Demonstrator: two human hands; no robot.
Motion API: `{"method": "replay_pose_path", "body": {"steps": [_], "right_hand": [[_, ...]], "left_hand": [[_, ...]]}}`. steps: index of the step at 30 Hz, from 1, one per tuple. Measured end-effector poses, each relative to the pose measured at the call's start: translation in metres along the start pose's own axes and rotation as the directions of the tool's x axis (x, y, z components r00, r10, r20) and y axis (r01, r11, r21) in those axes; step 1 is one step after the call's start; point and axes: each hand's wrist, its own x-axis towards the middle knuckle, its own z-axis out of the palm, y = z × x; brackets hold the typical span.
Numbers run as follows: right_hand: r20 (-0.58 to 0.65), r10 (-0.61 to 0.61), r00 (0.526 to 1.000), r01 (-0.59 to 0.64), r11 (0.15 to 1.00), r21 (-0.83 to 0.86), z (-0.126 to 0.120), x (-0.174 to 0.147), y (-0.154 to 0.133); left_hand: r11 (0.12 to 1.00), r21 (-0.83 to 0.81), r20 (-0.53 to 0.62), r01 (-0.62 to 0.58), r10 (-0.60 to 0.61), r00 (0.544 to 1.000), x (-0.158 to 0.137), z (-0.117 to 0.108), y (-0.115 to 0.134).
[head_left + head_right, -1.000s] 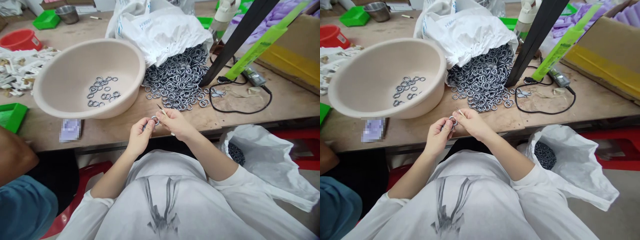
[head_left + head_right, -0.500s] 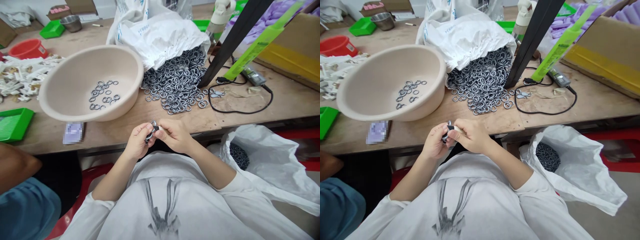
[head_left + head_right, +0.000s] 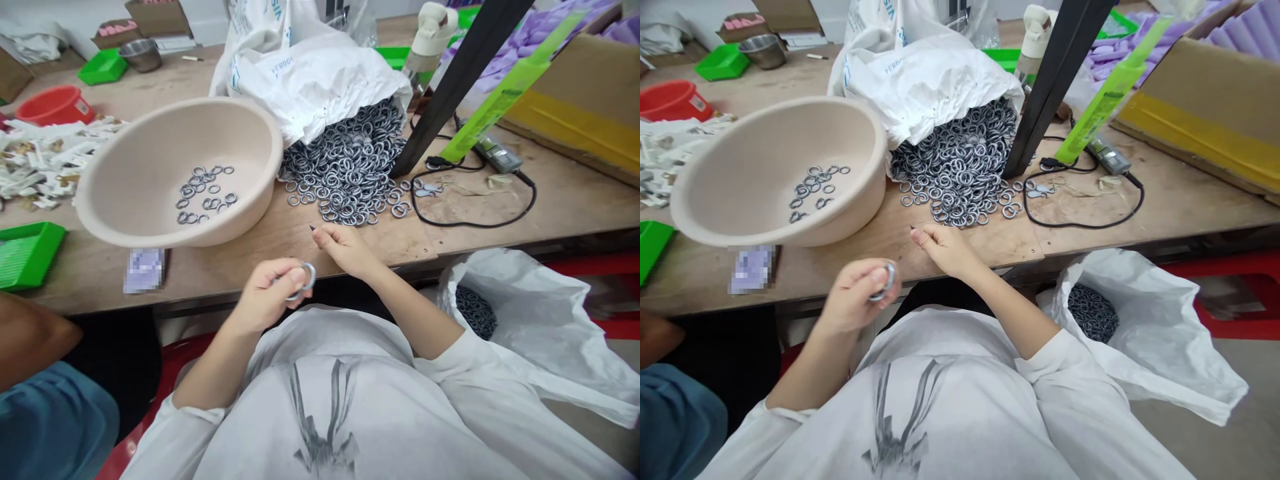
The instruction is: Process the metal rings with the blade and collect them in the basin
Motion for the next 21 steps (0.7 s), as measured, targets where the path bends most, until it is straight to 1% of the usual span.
{"method": "replay_pose_path", "body": {"steps": [1,2,3,4,5,6,7,8,9,10,11,12,13,15,16,17,18,19,20,21], "right_hand": [[-0.019,0.033,0.999,-0.035,0.994,-0.102,0.0,0.008,0.002],[-0.039,0.051,0.998,-0.058,0.974,-0.218,0.0,0.018,0.003],[-0.059,0.053,0.997,-0.07,0.94,-0.333,0.001,0.028,0.002],[-0.065,0.036,0.997,-0.061,0.899,-0.434,0.002,0.039,0.001],[-0.058,0.014,0.998,-0.042,0.855,-0.517,0.005,0.051,-0.001],[-0.035,0.005,0.999,-0.024,0.812,-0.583,0.008,0.062,-0.003],[-0.005,0.01,1.0,-0.011,0.771,-0.637,0.011,0.073,-0.005],[0.022,0.025,0.999,-0.003,0.735,-0.678,0.015,0.083,-0.006],[0.045,0.039,0.998,0.004,0.707,-0.707,0.019,0.091,-0.008],[0.06,0.048,0.997,0.01,0.688,-0.726,0.022,0.097,-0.009],[0.069,0.05,0.996,0.017,0.678,-0.735,0.024,0.101,-0.01],[0.071,0.05,0.996,0.019,0.674,-0.738,0.025,0.102,-0.01],[0.07,0.053,0.996,0.016,0.673,-0.739,0.025,0.1,-0.011],[0.07,0.081,0.994,-0.002,0.669,-0.743,0.022,0.089,-0.011],[0.076,0.094,0.993,-0.007,0.666,-0.746,0.019,0.08,-0.012],[0.087,0.101,0.991,-0.002,0.665,-0.747,0.017,0.069,-0.012],[0.1,0.106,0.989,0.005,0.663,-0.748,0.013,0.058,-0.013],[0.114,0.11,0.987,0.012,0.666,-0.746,0.01,0.047,-0.013],[0.124,0.124,0.984,0.009,0.67,-0.742,0.007,0.037,-0.013],[0.124,0.14,0.982,-0.005,0.682,-0.732,0.005,0.027,-0.013]], "left_hand": [[0.985,0.124,-0.065,-0.117,0.126,0.99,0.0,-0.007,0.012],[0.931,0.281,-0.158,-0.233,0.284,0.946,0.001,-0.017,0.026],[0.83,0.475,-0.243,-0.293,0.444,0.863,0.005,-0.028,0.04],[0.689,0.67,-0.285,-0.277,0.582,0.762,0.011,-0.041,0.053],[0.548,0.814,-0.295,-0.195,0.678,0.674,0.019,-0.055,0.065],[0.402,0.913,-0.262,-0.071,0.711,0.652,0.027,-0.069,0.075],[0.303,0.949,-0.273,0.082,0.67,0.69,0.036,-0.082,0.082],[0.226,0.949,-0.313,0.221,0.57,0.76,0.044,-0.094,0.088],[0.152,0.933,-0.357,0.325,0.492,0.794,0.051,-0.103,0.091],[0.1,0.923,-0.378,0.373,0.425,0.823,0.056,-0.109,0.093],[0.073,0.921,-0.377,0.382,0.406,0.832,0.059,-0.111,0.093],[0.068,0.934,-0.344,0.351,0.437,0.831,0.059,-0.109,0.09],[0.077,0.956,-0.281,0.282,0.499,0.82,0.056,-0.103,0.086],[0.121,0.99,-0.137,0.077,0.643,0.754,0.044,-0.083,0.072],[0.15,0.988,-0.069,-0.047,0.682,0.728,0.037,-0.07,0.062],[0.232,0.962,-0.05,-0.147,0.675,0.736,0.029,-0.057,0.05],[0.328,0.917,-0.037,-0.227,0.635,0.771,0.021,-0.045,0.037],[0.418,0.873,-0.037,-0.251,0.571,0.82,0.016,-0.035,0.023],[0.492,0.838,-0.054,-0.236,0.505,0.862,0.012,-0.027,0.008],[0.571,0.796,-0.095,-0.201,0.446,0.89,0.009,-0.022,-0.005]]}}
